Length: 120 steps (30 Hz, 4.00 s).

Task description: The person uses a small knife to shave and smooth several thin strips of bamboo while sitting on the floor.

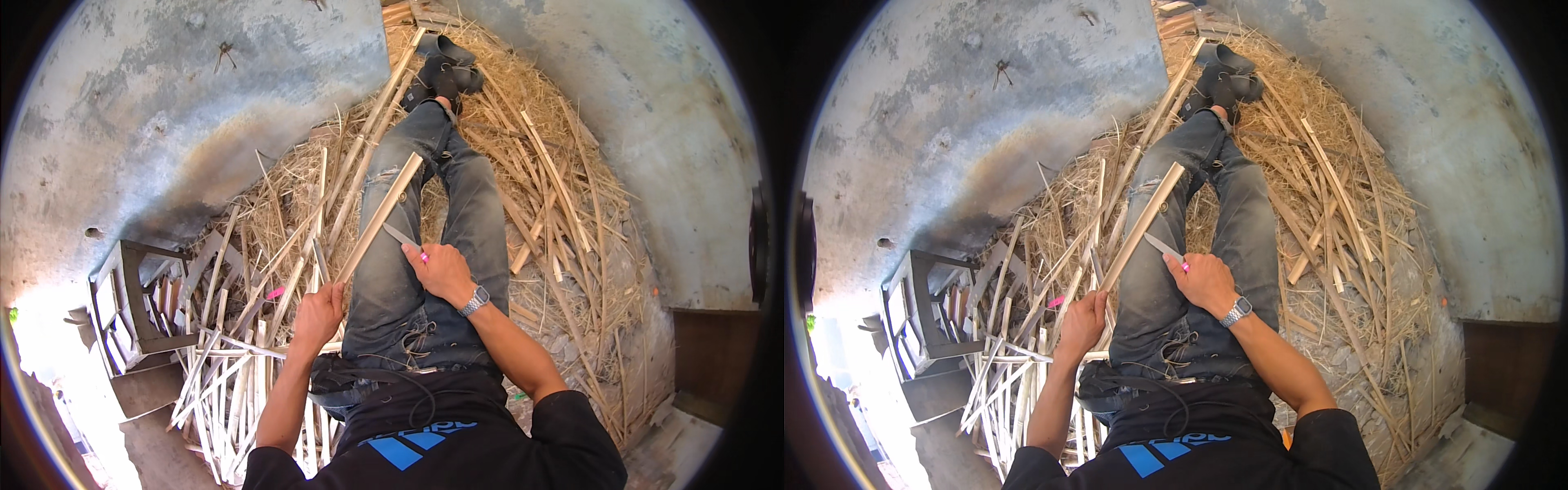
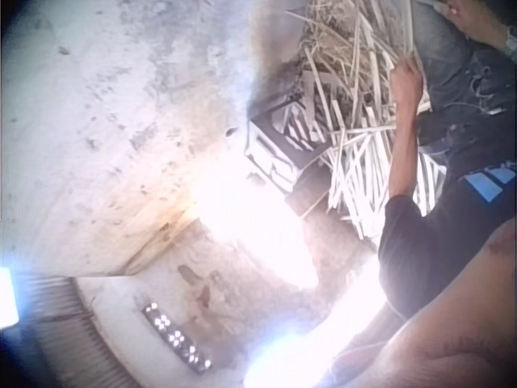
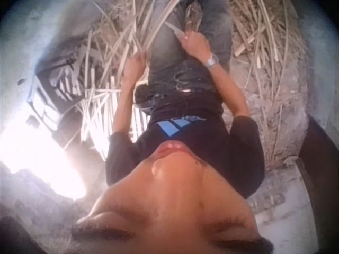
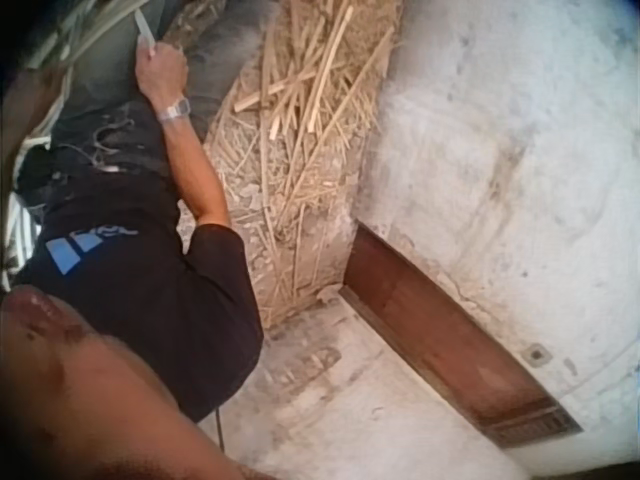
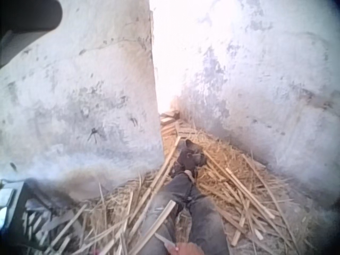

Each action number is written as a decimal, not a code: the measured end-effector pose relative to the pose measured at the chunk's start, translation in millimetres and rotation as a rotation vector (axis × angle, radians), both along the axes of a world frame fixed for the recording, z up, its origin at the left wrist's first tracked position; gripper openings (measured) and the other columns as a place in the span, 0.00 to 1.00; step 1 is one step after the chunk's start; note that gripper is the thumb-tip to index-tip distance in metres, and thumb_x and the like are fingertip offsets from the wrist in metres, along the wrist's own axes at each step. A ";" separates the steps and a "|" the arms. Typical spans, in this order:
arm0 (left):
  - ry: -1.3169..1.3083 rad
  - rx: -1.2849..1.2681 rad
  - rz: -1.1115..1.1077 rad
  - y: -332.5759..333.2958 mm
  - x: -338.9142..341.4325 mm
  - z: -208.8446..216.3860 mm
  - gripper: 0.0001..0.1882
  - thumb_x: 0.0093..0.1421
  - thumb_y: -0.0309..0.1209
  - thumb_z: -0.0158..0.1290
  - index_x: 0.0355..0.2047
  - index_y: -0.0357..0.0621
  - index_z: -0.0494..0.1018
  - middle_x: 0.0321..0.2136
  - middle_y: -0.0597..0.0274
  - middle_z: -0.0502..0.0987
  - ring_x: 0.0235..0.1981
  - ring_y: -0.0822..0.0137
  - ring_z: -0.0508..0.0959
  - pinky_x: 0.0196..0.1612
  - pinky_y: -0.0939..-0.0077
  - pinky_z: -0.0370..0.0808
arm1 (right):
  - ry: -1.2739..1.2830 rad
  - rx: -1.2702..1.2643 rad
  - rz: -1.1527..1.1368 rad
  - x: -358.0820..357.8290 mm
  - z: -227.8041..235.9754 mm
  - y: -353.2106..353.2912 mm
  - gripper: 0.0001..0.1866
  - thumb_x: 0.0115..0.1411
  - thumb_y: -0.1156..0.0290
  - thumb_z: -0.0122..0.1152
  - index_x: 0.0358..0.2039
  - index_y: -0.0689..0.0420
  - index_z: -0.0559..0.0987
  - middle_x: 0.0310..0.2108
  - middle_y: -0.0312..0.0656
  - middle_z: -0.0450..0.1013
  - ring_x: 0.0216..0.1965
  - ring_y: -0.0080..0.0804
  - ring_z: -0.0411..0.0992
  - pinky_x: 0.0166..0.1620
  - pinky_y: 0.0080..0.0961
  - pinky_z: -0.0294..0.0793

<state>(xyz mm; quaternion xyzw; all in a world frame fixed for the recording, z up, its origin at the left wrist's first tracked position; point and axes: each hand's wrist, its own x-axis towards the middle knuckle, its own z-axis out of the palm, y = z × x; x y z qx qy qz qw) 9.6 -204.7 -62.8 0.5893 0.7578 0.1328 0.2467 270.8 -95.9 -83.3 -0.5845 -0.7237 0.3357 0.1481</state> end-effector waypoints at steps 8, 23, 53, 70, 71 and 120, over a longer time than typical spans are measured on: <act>-0.041 0.002 0.027 -4.1 1.9 -2.7 0.22 0.75 0.46 0.47 0.34 0.42 0.77 0.20 0.33 0.76 0.26 0.28 0.78 0.30 0.37 0.73 | -0.050 -0.004 -0.014 -1.7 1.1 -4.6 0.37 0.70 0.37 0.49 0.21 0.61 0.79 0.20 0.58 0.76 0.26 0.61 0.78 0.32 0.53 0.76; 0.034 -0.046 -0.013 -8.6 -4.1 8.1 0.22 0.74 0.48 0.48 0.33 0.42 0.76 0.20 0.35 0.77 0.27 0.29 0.79 0.31 0.37 0.75 | -0.036 0.028 0.065 -9.8 1.9 -7.7 0.39 0.72 0.38 0.48 0.20 0.63 0.79 0.19 0.61 0.74 0.25 0.63 0.77 0.31 0.55 0.75; -0.098 -0.076 -0.075 -16.2 -24.4 -6.5 0.27 0.75 0.47 0.48 0.28 0.36 0.75 0.20 0.37 0.76 0.27 0.31 0.78 0.30 0.42 0.73 | 0.407 -0.088 -0.029 35.3 -6.9 17.1 0.19 0.77 0.55 0.48 0.43 0.60 0.76 0.24 0.47 0.73 0.26 0.47 0.74 0.34 0.37 0.72; -0.108 -0.035 -0.113 7.1 -28.6 9.4 0.27 0.76 0.46 0.47 0.28 0.35 0.75 0.20 0.35 0.75 0.26 0.30 0.76 0.31 0.41 0.72 | 0.530 0.208 -0.132 9.6 -16.7 15.1 0.23 0.70 0.69 0.60 0.66 0.48 0.76 0.27 0.55 0.77 0.23 0.38 0.75 0.33 0.31 0.75; -0.092 -0.051 -0.120 9.3 -27.3 7.7 0.27 0.76 0.46 0.47 0.28 0.35 0.75 0.20 0.35 0.75 0.26 0.30 0.77 0.31 0.41 0.72 | 0.519 0.238 -0.142 9.6 -19.5 15.9 0.23 0.70 0.70 0.61 0.65 0.48 0.77 0.26 0.55 0.76 0.22 0.38 0.74 0.32 0.31 0.74; -1.605 -1.075 0.183 33.7 -41.2 -46.5 0.30 0.79 0.53 0.33 0.22 0.52 0.60 0.10 0.74 0.54 0.07 0.79 0.51 0.10 0.81 0.48 | 0.435 0.317 -0.122 3.9 -46.3 78.8 0.23 0.67 0.72 0.63 0.62 0.44 0.80 0.22 0.57 0.72 0.18 0.44 0.72 0.27 0.35 0.71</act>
